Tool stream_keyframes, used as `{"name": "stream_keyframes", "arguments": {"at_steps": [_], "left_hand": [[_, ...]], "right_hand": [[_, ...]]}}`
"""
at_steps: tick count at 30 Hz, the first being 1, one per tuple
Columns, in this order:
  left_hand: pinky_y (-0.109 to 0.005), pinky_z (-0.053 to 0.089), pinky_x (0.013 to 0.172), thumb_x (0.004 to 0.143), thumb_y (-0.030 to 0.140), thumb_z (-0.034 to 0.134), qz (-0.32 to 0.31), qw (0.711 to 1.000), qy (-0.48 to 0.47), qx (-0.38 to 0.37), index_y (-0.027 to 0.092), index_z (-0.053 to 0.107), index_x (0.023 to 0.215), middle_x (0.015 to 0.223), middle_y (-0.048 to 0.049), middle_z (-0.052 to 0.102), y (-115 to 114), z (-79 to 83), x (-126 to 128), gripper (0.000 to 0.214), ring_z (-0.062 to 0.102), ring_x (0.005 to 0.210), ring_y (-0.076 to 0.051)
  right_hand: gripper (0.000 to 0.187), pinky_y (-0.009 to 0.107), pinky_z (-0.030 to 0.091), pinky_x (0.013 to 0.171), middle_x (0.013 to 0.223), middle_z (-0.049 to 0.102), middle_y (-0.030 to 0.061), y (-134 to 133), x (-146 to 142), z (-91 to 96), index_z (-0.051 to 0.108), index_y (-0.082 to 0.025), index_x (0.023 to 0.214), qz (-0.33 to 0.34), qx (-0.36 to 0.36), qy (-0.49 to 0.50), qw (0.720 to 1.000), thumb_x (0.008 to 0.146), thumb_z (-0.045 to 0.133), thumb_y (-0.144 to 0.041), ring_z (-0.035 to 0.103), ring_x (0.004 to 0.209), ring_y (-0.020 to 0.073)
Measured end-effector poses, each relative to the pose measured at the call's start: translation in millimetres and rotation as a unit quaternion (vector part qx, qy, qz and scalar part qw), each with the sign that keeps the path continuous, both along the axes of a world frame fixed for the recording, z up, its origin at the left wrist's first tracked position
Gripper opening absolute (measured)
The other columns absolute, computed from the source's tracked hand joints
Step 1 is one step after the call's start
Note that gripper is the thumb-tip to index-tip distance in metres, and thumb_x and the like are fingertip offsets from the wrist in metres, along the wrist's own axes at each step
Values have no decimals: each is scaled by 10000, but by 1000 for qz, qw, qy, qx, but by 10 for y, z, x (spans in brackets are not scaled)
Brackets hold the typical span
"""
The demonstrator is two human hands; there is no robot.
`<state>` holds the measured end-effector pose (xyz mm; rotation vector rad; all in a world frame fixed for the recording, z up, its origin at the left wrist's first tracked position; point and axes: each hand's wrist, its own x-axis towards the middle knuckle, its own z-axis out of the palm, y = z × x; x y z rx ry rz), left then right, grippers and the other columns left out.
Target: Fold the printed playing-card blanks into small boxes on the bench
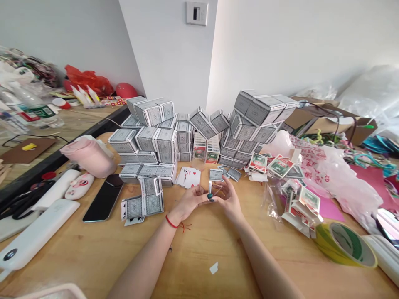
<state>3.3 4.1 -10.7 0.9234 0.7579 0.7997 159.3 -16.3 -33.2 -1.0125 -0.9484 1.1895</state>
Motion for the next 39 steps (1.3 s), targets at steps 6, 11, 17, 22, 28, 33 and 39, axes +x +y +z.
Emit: {"name": "stream_keyframes", "arguments": {"at_steps": [6,11,17,22,28,33,39], "left_hand": [[-361,444,865,581,161,718,33,995,34,84,160,498,1016,1033,-76,602,12,-45,36,487,572,958,-178],[-386,453,891,633,162,679,7,985,75,158,148,511,1107,1133,-119,569,-22,-55,51,503,545,1031,-212],[-366,511,817,652,184,660,13,966,132,223,154,496,1148,1120,-115,581,-49,-55,40,523,579,976,-208],[-348,517,796,671,193,635,37,931,199,304,172,491,1148,1089,-98,597,-42,-49,24,498,609,904,-187],[-297,506,806,671,148,612,69,873,297,381,199,474,1151,1078,-64,592,-43,-40,6,502,604,891,-154],[-318,499,822,674,149,603,71,830,346,432,208,461,1141,1101,-61,576,-60,-55,15,491,596,919,-169],[-357,478,862,683,163,593,90,788,382,475,207,441,1141,1117,-64,564,-87,-71,40,485,556,1008,-197]], "right_hand": [[551,395,373,922,1100,588,83,34,85,-63,549,-216,1106,37,-41,33,998,592,736,-288,513,1054,241],[659,374,422,857,1155,551,73,-5,51,17,454,-281,1212,55,-3,89,994,609,722,-276,483,1092,245],[717,362,415,864,1202,526,66,-6,50,44,442,-302,1226,87,10,91,992,577,742,-257,450,1121,243],[702,366,412,844,1267,477,76,-11,66,92,459,-285,1223,131,-10,100,986,580,739,-274,477,1084,248],[459,282,416,628,965,637,66,-3,24,39,586,-219,1099,102,-78,82,988,686,633,-413,562,742,172],[419,238,333,494,616,563,3,8,-6,-18,621,-181,1011,88,-106,14,990,698,601,-459,436,526,113],[359,234,256,452,489,460,-16,-4,49,1,592,-151,615,97,-118,-26,988,702,576,-499,354,451,91]]}}
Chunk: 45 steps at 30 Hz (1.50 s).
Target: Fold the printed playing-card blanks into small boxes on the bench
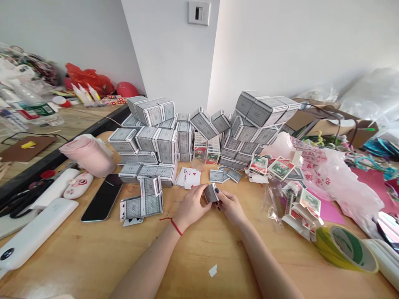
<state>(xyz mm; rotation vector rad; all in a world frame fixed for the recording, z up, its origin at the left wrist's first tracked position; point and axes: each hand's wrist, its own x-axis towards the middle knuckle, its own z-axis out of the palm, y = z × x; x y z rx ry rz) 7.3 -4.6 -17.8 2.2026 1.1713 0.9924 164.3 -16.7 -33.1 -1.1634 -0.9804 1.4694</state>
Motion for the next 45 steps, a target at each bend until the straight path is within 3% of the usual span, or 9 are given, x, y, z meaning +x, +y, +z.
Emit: {"name": "stream_keyframes", "arguments": {"at_steps": [5,12,18,30,35,39,45], "left_hand": [[-356,478,858,685,157,591,-4,1000,1,16,211,437,1143,1108,-63,566,3,-7,-9,486,562,992,-193],[-373,475,850,663,154,614,0,1000,14,24,209,453,1120,1088,-66,578,13,-23,-18,487,573,959,-200],[-378,470,850,685,172,595,-8,1000,6,-2,209,458,1111,1084,-65,581,6,-11,-11,448,572,959,-206],[-347,474,842,680,175,596,0,1000,-14,-7,206,455,1109,1090,-55,575,-12,-29,20,453,560,968,-186],[-364,469,853,683,168,595,-4,1000,-19,-17,208,460,1105,1099,-62,562,-4,-35,26,445,556,969,-191],[-362,475,840,685,160,593,12,999,-28,-26,205,452,1125,1100,-73,552,10,-44,18,465,565,943,-186],[-364,480,819,680,156,602,32,998,-43,-17,193,469,1113,1086,-87,558,27,-47,4,454,565,939,-192]], "right_hand": [[343,233,231,436,473,437,-27,-1,18,0,585,-155,636,10,-22,22,999,700,581,-492,325,428,84],[374,221,228,409,447,381,-36,-17,-4,31,618,-137,624,-9,33,-91,995,718,554,-492,316,423,79],[405,216,243,406,525,494,-14,-36,-41,43,681,-141,858,-56,41,-115,991,697,564,-494,320,437,82],[408,214,247,388,530,539,-3,-64,-74,79,683,-131,878,-103,30,-104,989,680,588,-475,322,406,73],[377,218,249,374,446,466,-24,-44,-61,38,668,-135,730,-92,32,-98,990,685,576,-498,331,378,80],[406,232,320,411,430,440,-17,-22,-63,6,618,-144,589,-94,50,-48,993,725,526,-515,385,404,97],[366,272,428,529,671,626,47,-31,-80,33,659,-166,919,-80,72,-28,994,694,599,-448,521,566,152]]}}
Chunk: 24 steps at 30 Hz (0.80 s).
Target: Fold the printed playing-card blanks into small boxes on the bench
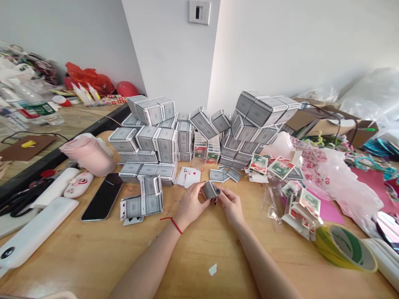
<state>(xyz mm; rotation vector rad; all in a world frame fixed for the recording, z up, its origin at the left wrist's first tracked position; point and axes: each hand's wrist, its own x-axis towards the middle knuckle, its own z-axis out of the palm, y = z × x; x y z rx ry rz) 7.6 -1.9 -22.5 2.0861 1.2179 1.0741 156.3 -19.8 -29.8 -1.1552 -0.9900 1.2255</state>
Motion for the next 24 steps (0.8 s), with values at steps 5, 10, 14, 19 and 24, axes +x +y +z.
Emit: {"name": "stream_keyframes", "arguments": {"at_steps": [5,10,14,19,24], "left_hand": [[-360,476,824,683,171,603,3,1000,-3,6,193,494,1080,1050,-76,569,2,23,-7,411,562,943,-193],[-361,477,814,685,182,604,4,1000,-2,5,194,506,1075,1022,-75,569,-2,30,-7,403,562,930,-196],[-367,474,819,685,181,599,1,1000,-2,5,201,511,1072,1021,-73,560,1,13,-8,398,558,937,-202],[-374,454,860,678,179,598,-10,1000,13,6,208,504,1090,1035,-71,543,-9,-14,-2,424,526,994,-209],[-381,394,947,657,130,591,-49,998,20,15,211,453,1166,1127,-72,500,-77,5,68,534,459,1085,-205]], "right_hand": [[388,311,469,627,898,666,71,-7,-25,-36,637,-195,995,2,24,-38,999,637,672,-340,580,746,204],[358,338,474,665,914,669,75,-4,-20,-92,641,-192,987,2,18,-52,998,654,654,-323,589,778,217],[352,340,471,665,891,670,68,-8,-8,-72,647,-195,961,5,20,-48,999,645,661,-348,589,771,217],[293,285,446,570,782,652,57,-8,-10,-41,625,-176,832,18,18,-39,999,642,661,-396,570,654,176],[306,236,341,438,532,507,-26,-5,-27,-73,529,-188,693,-27,-7,-146,989,707,556,-492,425,449,113]]}}
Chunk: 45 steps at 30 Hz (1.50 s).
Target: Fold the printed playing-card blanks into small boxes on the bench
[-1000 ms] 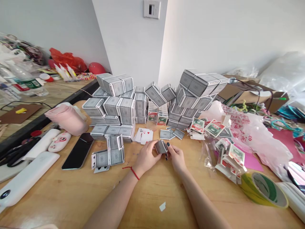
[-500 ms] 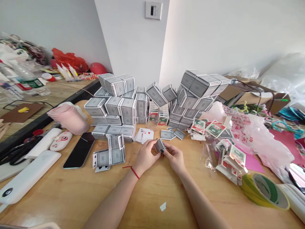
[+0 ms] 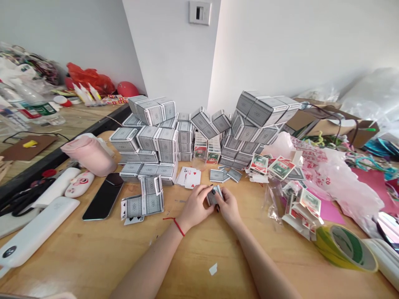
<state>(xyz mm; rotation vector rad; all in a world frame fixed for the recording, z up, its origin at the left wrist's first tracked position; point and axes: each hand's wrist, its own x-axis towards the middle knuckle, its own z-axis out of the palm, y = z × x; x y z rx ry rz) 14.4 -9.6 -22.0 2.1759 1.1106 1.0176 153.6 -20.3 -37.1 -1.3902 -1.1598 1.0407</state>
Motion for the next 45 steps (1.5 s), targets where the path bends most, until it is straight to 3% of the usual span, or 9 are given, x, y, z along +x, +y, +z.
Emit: {"name": "stream_keyframes", "arguments": {"at_steps": [7,19,25,29,31,33,36,39,45], "left_hand": [[-387,397,943,677,229,631,-34,999,-9,-26,235,463,1166,1107,-60,522,-56,91,33,517,469,1069,-205],[-397,372,950,709,299,623,-55,997,-10,-49,273,400,1231,1174,-49,514,-38,117,31,568,454,1098,-207],[-405,415,884,662,331,665,15,999,34,3,250,287,1291,1128,-70,532,59,66,-74,738,483,1039,-225],[-408,413,882,757,246,557,118,986,88,79,221,447,1156,1042,-73,560,147,33,-168,415,485,1028,-228],[-416,400,901,775,217,520,157,976,107,106,210,477,1116,1060,-80,560,187,6,-209,344,478,1048,-233],[-442,375,934,763,228,532,181,968,123,122,188,459,1139,1137,-104,531,223,-42,-243,385,443,1108,-256],[-461,376,930,750,276,550,204,961,145,115,147,419,1178,1194,-147,494,262,-122,-276,466,417,1146,-288],[-428,400,906,752,260,549,193,962,163,102,144,426,1165,1118,-137,544,276,-143,-289,447,474,1078,-267],[-403,404,875,802,253,479,189,957,181,127,170,516,1044,977,-101,607,254,-46,-272,258,545,938,-224]], "right_hand": [[428,246,316,481,537,486,2,-3,34,38,508,-187,620,-22,21,-114,993,803,358,-544,419,515,137],[474,220,222,384,438,310,-48,8,33,24,332,-192,495,-71,12,-41,997,761,394,-579,282,405,78],[409,208,287,363,402,380,-64,18,48,59,400,-196,578,-114,11,42,993,766,421,-558,350,359,86],[334,186,309,337,386,413,-79,49,91,64,429,-196,669,-165,9,116,979,771,458,-513,362,319,75],[322,186,336,339,434,482,-69,62,99,59,485,-180,814,-171,2,137,976,759,485,-497,374,317,69],[437,196,368,346,475,527,-64,66,99,51,466,-168,1037,-181,-11,142,973,741,514,-485,386,309,69],[664,206,387,344,478,543,-74,58,95,42,290,-168,1268,-200,-23,132,971,722,545,-446,401,293,75],[654,204,390,336,474,558,-71,45,95,42,290,-174,1273,-203,-17,120,972,713,554,-384,400,280,75],[404,180,337,302,404,525,-71,43,90,33,468,-164,1066,-178,-13,114,977,700,525,-324,421,278,88]]}}
